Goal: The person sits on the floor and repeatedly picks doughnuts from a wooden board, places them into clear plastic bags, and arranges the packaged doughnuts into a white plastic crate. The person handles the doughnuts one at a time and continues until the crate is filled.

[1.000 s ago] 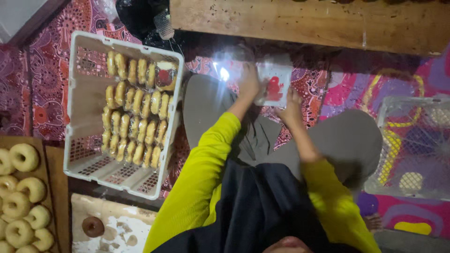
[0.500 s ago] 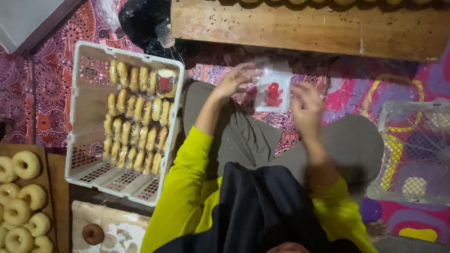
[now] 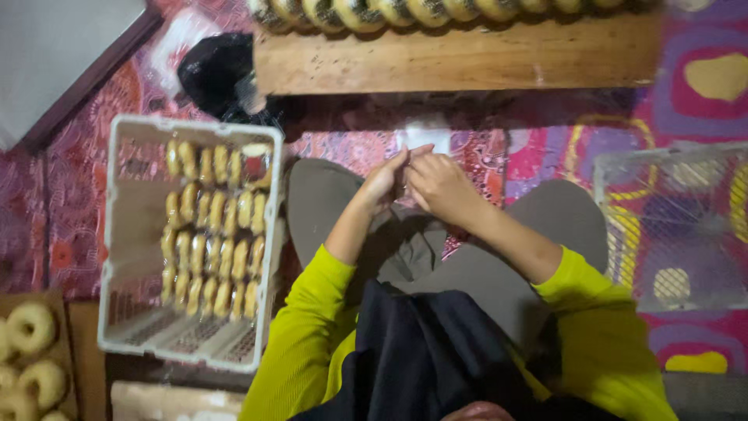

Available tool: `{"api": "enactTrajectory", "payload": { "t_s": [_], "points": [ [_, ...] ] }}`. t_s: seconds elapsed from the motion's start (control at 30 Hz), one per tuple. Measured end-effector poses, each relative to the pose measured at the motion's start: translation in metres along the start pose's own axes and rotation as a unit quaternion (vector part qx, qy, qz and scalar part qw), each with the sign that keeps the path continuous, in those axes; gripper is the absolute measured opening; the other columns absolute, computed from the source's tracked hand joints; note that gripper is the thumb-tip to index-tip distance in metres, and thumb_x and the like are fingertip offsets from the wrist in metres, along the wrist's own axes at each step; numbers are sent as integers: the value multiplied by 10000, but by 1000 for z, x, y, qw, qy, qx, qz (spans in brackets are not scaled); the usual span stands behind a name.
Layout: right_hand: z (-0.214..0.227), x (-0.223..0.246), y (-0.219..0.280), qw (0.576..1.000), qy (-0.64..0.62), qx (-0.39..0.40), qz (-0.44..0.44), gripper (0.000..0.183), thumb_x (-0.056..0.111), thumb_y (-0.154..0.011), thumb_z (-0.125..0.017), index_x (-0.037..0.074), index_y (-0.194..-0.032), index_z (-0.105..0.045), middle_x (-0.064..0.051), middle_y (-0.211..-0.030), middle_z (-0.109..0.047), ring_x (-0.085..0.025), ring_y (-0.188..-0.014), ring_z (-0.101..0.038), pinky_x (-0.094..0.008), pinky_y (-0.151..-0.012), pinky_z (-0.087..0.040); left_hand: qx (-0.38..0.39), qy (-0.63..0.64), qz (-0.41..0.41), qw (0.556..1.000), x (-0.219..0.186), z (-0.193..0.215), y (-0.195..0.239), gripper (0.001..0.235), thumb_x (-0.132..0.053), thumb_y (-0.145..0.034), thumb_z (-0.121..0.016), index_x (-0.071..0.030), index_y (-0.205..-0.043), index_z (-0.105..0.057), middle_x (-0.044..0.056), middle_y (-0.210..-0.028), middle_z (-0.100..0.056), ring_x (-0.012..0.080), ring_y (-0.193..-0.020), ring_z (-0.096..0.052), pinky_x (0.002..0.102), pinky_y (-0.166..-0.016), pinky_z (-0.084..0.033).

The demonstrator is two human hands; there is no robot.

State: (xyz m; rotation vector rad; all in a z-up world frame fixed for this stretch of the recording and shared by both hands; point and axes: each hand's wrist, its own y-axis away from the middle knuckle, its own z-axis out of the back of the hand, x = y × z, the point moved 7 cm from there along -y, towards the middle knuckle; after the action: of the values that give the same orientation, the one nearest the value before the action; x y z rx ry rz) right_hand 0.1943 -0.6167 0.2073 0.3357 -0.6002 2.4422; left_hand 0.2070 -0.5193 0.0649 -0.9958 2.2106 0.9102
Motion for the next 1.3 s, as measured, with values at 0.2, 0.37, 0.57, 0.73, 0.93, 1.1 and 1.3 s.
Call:
{"api": "enactTrajectory", "payload": {
  "t_s": [0.2,0.37,0.57,0.73,0.93,1.1,1.3],
  "points": [
    [32,-35,28,981,-38,-166,-98,400,180,-782,-782,-24,-1074,-598,-201,-1211,-613,-358,-1122,-576,-477,-966,-439,26,-7,9,1000,-11,-38,-1,657,-541,-1061,-381,-134,-1576,-414,92,-1427,-590,214,-1238,-614,415,-1009,-530],
    [-26,-97,80,605,-682,-120,-392,465,36,-844,-760,75,-1301,-683,-65,-1107,-696,-165,-935,-658,-323,-822,-546,-18,-307,-201,930,-59,-69,13,469,-344,-1056,-584,-102,-1455,-621,75,-1300,-615,189,-1187,-629,358,-1026,-548],
    [-50,-103,114,748,-552,-65,-362,261,83,-894,-738,15,-1146,-745,-15,-1027,-766,-69,-868,-678,-252,-774,-567,-54,-550,-254,794,-94,-104,29,236,-163,-880,-791,-37,-1065,-717,89,-918,-689,172,-833,-682,309,-749,-529],
    [-37,-92,121,699,-643,-115,-292,307,292,-1032,-650,15,-945,-748,-79,-940,-746,-172,-877,-681,-320,-828,-546,-37,-428,-176,886,-58,-89,19,128,-152,-999,-670,-34,-1008,-622,19,-870,-604,102,-672,-586,272,-634,-486],
    [-29,-77,121,522,-820,-222,-77,597,523,-1130,-517,38,-849,-722,-149,-970,-721,-272,-974,-669,-388,-906,-528,-57,-195,-159,966,40,-54,-20,106,-192,-1106,-565,-92,-1142,-566,-27,-968,-549,61,-814,-515,229,-678,-443],
    [-69,-93,135,588,-772,-150,-190,428,358,-978,-689,-43,-1126,-699,-205,-1077,-726,-319,-999,-682,-386,-813,-491,-116,60,99,986,114,-43,-47,347,-361,-988,-563,-113,-1224,-621,23,-1075,-675,132,-909,-668,281,-686,-528],
    [-43,-84,142,518,-792,-187,-263,628,229,-904,-805,95,-1431,-489,-156,-1281,-626,-342,-1228,-595,-543,-1062,-449,-8,187,-37,982,44,-63,-36,653,-593,-1030,-574,-74,-1427,-570,84,-1241,-670,215,-985,-643,305,-738,-512]
  ]
}}
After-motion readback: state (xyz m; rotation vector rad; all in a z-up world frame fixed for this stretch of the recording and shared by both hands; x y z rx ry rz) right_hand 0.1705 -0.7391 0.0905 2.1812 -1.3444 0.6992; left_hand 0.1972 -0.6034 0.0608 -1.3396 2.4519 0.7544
